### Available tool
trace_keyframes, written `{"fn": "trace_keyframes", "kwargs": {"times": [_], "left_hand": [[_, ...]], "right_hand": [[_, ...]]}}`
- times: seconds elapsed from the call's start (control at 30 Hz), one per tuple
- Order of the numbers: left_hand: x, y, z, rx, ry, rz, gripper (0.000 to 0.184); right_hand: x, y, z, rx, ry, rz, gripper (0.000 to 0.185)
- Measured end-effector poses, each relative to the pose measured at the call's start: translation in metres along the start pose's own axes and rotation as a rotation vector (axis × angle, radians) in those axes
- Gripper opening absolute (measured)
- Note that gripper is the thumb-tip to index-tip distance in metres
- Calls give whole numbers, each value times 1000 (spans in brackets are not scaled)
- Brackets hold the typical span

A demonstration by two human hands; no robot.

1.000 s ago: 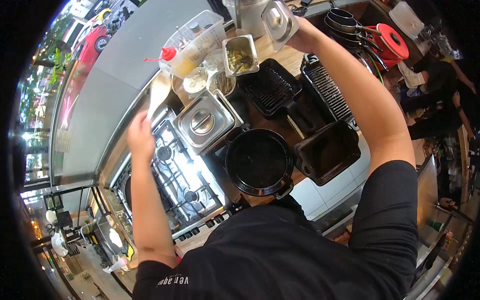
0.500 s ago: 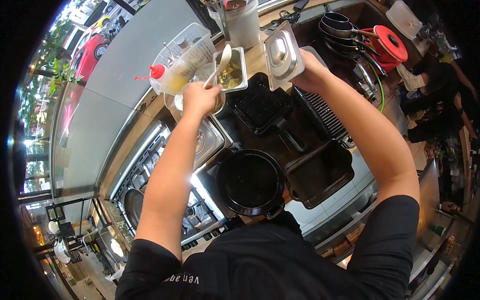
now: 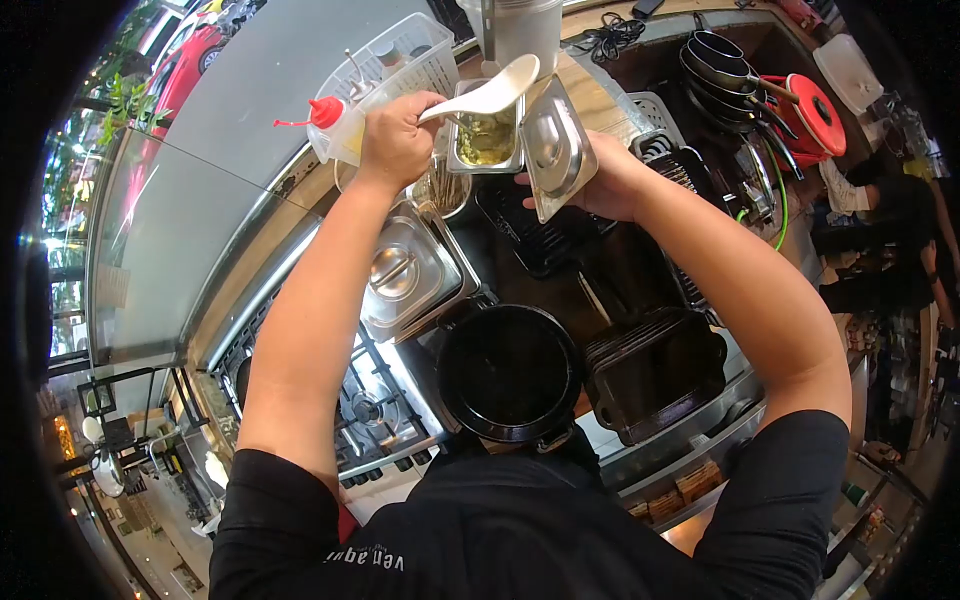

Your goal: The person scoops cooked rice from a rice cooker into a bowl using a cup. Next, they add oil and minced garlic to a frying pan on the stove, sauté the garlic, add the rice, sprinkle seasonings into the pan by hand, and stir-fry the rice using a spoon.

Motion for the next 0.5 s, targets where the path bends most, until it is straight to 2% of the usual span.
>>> {"fn": "trace_keyframes", "kwargs": {"times": [0.1, 0.17, 0.23, 0.3, 0.33, 0.4, 0.5], "left_hand": [[4, -10, -12, 9, 4, 43, 20], [7, -19, 1, 252, -27, -19, 15], [3, -27, 11, 332, -13, -61, 14], [0, -36, 27, 452, 37, -70, 28], [-1, -37, 31, 455, 37, -73, 28], [-4, -41, 49, 619, -25, -122, 28], [-11, -39, 45, 590, -103, -93, 26]], "right_hand": [[-1, 4, -1, 36, 23, 35, 50], [-1, 5, -2, 21, 29, 11, 50], [2, 7, -4, 6, 36, -14, 50], [4, 9, -4, 25, 61, -14, 47], [5, 10, -4, 23, 58, -13, 47], [6, 6, -3, 10, 60, -85, 46], [4, 4, -1, 21, 53, -74, 46]]}}
Point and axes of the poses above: each hand's wrist, its own y-axis towards the middle knuckle, its own x-axis out of the back of the hand, z = x × y, the point moved 9 cm from there along y, towards the middle knuckle, and after that the axes turned 5 degrees about -z, right-handed, at the moved point
